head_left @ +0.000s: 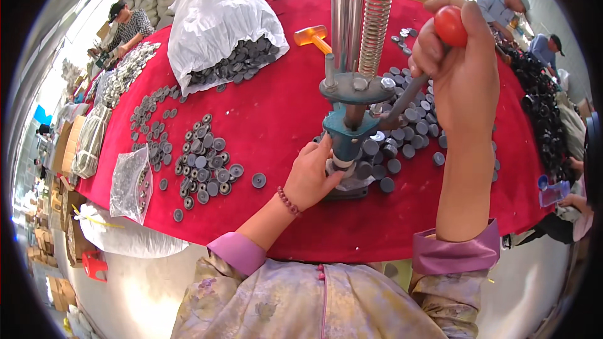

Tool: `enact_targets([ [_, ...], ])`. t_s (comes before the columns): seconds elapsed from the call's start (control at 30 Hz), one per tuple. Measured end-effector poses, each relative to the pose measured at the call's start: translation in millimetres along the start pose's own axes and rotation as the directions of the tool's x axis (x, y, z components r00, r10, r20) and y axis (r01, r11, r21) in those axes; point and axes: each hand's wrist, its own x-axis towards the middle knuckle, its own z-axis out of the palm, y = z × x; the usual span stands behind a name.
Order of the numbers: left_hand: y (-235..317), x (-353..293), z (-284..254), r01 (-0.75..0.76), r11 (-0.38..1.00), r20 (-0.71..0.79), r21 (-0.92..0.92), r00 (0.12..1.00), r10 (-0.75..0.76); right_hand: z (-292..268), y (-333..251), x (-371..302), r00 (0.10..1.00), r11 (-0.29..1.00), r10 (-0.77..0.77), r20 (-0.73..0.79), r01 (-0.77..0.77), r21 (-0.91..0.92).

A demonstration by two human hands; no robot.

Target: Using a manual hand-press to assemble small circular plastic or rubber components on a workbench.

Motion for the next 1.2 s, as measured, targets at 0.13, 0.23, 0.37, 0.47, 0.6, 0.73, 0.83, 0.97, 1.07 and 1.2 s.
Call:
enact_targets([
  [0.13,-7,-3,4,0.007,1.0,-0.036,-0.013,0.999,-0.008,-5,-6,-29,0.99,0.995,-0.101,0.098,0.102,0.0],
  [0.23,-12,-7,11,0.034,0.998,-0.064,-0.051,0.997,-0.037,-13,-2,-62,0.969,0.977,-0.215,0.121,0.211,0.044],
  [0.37,-5,-22,-8,0.015,0.995,-0.143,0.099,0.99,-0.001,-6,13,-132,0.913,0.913,-0.389,0.122,0.4,-0.082],
  [0.47,-18,-36,-35,0.099,0.944,-0.22,0.315,0.975,-0.028,-17,37,-185,0.894,0.877,-0.448,0.017,0.444,-0.183],
  [0.6,-46,-63,-86,0.281,0.798,-0.17,0.533,0.96,-0.224,-15,37,-177,0.906,0.888,-0.409,0.111,0.423,-0.181],
  [0.73,-43,-81,-86,0.288,0.682,-0.061,0.672,0.94,-0.337,-15,35,-181,0.908,0.887,-0.413,0.075,0.42,-0.192],
  [0.83,-36,-82,-74,0.294,0.733,-0.058,0.613,0.942,-0.33,-17,38,-181,0.906,0.889,-0.417,0.078,0.424,-0.174],
  [0.97,-38,-96,-54,0.133,0.829,-0.038,0.543,0.99,-0.134,-20,37,-180,0.903,0.889,-0.418,0.1,0.429,-0.161],
  [1.07,-35,-99,-56,0.109,0.835,-0.026,0.54,0.993,-0.113,-21,36,-180,0.903,0.888,-0.414,0.11,0.428,-0.168],
  [1.2,-36,-85,-58,0.155,0.92,-0.031,0.361,0.988,-0.154,-22,37,-180,0.898,0.884,-0.426,0.105,0.438,-0.162],
])
